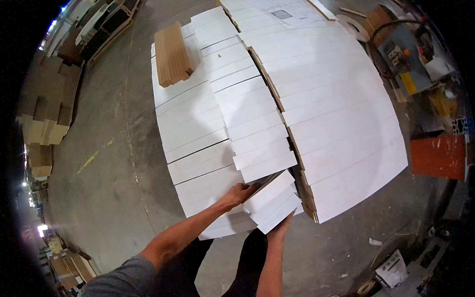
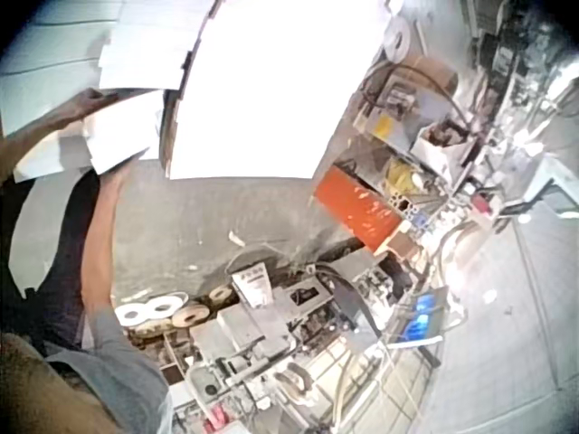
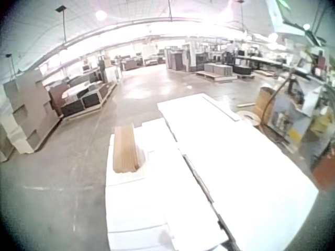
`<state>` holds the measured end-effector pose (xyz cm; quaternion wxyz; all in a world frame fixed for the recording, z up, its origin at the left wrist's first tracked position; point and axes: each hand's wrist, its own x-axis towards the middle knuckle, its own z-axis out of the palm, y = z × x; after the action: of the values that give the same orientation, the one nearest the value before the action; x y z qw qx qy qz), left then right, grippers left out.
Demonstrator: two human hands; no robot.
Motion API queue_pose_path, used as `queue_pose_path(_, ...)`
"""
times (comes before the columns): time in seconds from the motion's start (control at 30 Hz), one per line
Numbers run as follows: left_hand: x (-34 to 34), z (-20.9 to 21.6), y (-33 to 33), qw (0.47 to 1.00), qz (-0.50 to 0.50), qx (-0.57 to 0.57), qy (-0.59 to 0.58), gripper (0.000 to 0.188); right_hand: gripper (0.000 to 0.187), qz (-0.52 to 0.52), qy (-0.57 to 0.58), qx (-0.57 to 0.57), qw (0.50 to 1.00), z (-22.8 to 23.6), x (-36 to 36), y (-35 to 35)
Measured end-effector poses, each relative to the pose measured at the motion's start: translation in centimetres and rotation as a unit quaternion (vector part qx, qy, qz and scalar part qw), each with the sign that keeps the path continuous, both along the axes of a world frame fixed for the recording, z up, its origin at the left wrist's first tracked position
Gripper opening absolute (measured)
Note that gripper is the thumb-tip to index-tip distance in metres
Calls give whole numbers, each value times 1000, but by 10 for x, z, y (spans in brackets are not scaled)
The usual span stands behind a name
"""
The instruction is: The person places a long white board onto an edge-banding machine, guides it through, carries it across the room to a stack of similar boards, and then feeds smaller white wood pieces one by one into the edge-banding machine.
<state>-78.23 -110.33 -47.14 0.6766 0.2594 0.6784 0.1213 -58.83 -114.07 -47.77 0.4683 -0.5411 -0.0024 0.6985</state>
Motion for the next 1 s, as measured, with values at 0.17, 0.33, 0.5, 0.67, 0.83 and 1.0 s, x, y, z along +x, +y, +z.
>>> queue_pose_path(0.17,-19,-65,-38,899,-178,373,144,42,69,-7,55,11,998,-32,-2,-7)
queue_pose_path(0.33,9,7,4,988,145,43,-26,51,76,-35,-50,9,998,-7,-10,0)
queue_pose_path(0.5,4,6,-4,980,170,63,-83,62,80,0,-7,42,999,0,-17,2)
queue_pose_path(0.67,8,5,-21,984,115,134,36,67,77,-6,-20,31,999,-10,-15,-11)
queue_pose_path(0.83,8,17,-22,987,152,46,-29,65,76,-11,-1,58,998,-15,-16,-18)
queue_pose_path(1.0,15,29,-33,981,117,154,2,61,84,3,7,50,999,-14,-20,-21)
